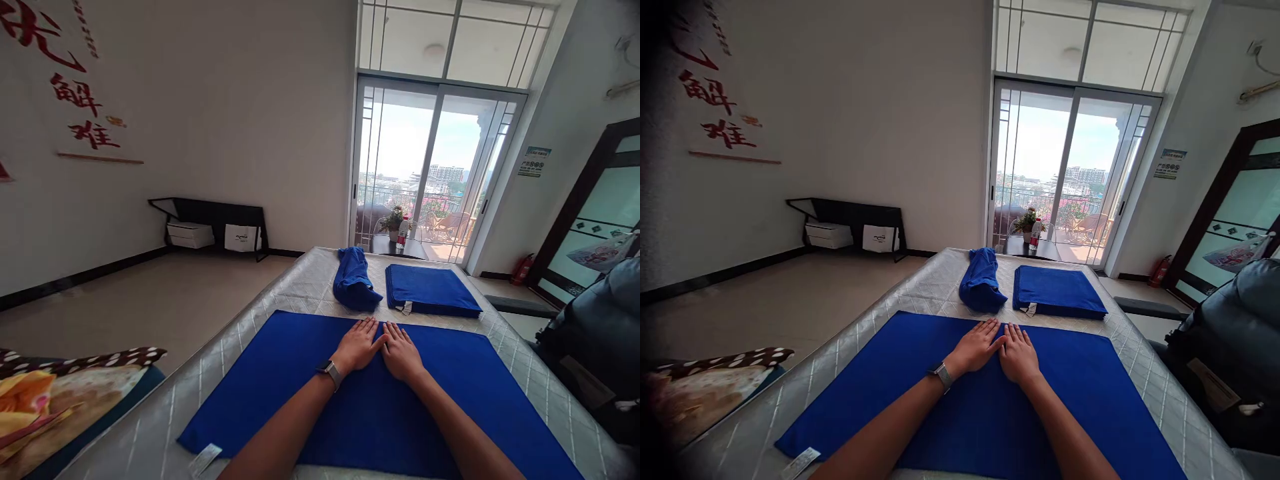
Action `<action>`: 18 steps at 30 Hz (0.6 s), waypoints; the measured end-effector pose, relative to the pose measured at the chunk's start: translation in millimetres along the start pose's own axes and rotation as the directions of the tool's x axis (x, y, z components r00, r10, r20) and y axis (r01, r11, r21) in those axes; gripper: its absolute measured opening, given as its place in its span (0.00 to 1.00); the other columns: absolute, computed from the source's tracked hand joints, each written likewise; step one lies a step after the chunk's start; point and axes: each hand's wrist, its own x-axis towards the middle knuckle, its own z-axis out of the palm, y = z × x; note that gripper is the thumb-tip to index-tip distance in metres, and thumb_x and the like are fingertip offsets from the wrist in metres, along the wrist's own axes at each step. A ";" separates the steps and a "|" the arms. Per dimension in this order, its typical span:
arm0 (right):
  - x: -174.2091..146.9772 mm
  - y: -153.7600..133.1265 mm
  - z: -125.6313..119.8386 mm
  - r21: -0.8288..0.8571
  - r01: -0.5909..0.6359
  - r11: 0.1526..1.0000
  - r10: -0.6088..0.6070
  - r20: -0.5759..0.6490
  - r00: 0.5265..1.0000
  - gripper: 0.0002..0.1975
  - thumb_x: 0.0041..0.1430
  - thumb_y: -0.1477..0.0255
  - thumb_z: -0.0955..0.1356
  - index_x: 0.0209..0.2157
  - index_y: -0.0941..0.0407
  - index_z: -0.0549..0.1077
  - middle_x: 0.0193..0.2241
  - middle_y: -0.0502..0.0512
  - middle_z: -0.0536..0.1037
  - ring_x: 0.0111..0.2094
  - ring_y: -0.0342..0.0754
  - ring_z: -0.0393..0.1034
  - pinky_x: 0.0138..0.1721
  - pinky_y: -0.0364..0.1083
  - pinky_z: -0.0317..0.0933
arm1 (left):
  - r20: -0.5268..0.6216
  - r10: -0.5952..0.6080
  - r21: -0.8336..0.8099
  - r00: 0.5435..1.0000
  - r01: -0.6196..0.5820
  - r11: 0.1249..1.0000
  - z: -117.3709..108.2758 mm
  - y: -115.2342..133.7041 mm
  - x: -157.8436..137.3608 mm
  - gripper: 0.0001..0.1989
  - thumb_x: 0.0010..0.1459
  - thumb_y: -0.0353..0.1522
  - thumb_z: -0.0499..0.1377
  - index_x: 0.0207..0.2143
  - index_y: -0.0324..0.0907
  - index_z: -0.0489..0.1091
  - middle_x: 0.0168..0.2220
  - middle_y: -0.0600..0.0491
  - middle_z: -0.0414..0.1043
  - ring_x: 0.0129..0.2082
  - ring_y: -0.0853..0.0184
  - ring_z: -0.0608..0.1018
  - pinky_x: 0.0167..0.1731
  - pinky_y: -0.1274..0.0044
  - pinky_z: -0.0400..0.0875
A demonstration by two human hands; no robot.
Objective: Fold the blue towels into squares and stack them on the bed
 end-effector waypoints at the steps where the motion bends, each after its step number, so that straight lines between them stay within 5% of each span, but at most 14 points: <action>1: 0.3 0.8 -0.3 0.002 -0.003 1.000 0.003 0.008 1.000 0.34 0.70 0.58 0.48 0.71 0.61 0.49 0.71 0.57 0.45 0.72 0.50 0.37 0.70 0.54 0.33 | -0.005 0.001 -0.002 1.000 -0.001 1.000 0.6 0.0 0.3 0.35 0.71 0.50 0.37 0.68 0.38 0.56 0.67 0.39 0.58 0.68 0.56 0.59 0.66 0.60 0.54; 5: -2.2 16.1 -3.1 -0.022 -0.046 0.999 0.047 0.022 0.999 0.36 0.70 0.55 0.48 0.71 0.60 0.48 0.71 0.57 0.46 0.72 0.50 0.37 0.70 0.54 0.34 | 0.000 0.014 0.002 1.000 -0.014 1.000 0.1 -5.0 0.5 0.33 0.71 0.50 0.38 0.69 0.42 0.55 0.67 0.41 0.59 0.68 0.57 0.60 0.66 0.61 0.54; 9: -19.9 70.6 -13.0 -0.090 -0.168 0.982 0.168 -0.014 0.986 0.35 0.70 0.54 0.48 0.71 0.57 0.48 0.71 0.55 0.47 0.72 0.48 0.38 0.70 0.53 0.34 | 0.051 -0.077 0.022 0.996 0.076 0.997 -15.6 -29.3 -11.1 0.33 0.70 0.51 0.39 0.69 0.45 0.55 0.68 0.43 0.57 0.69 0.57 0.58 0.66 0.61 0.52; 15: -67.5 196.7 -29.6 -0.185 -0.351 0.918 0.335 -0.110 0.936 0.34 0.70 0.56 0.49 0.70 0.58 0.51 0.71 0.57 0.51 0.71 0.51 0.41 0.70 0.55 0.39 | 0.111 -0.329 0.104 0.938 0.318 0.942 -60.9 -106.5 -59.9 0.35 0.69 0.51 0.39 0.68 0.40 0.56 0.70 0.43 0.52 0.70 0.57 0.54 0.68 0.62 0.47; 18: -78.9 237.3 -26.9 -0.208 -0.416 0.885 0.387 -0.164 0.907 0.34 0.69 0.58 0.48 0.70 0.59 0.52 0.71 0.58 0.52 0.71 0.51 0.42 0.69 0.55 0.42 | 0.102 -0.439 0.164 0.893 0.420 0.893 -76.7 -148.2 -88.0 0.35 0.69 0.49 0.38 0.69 0.38 0.55 0.71 0.44 0.50 0.71 0.58 0.51 0.68 0.62 0.45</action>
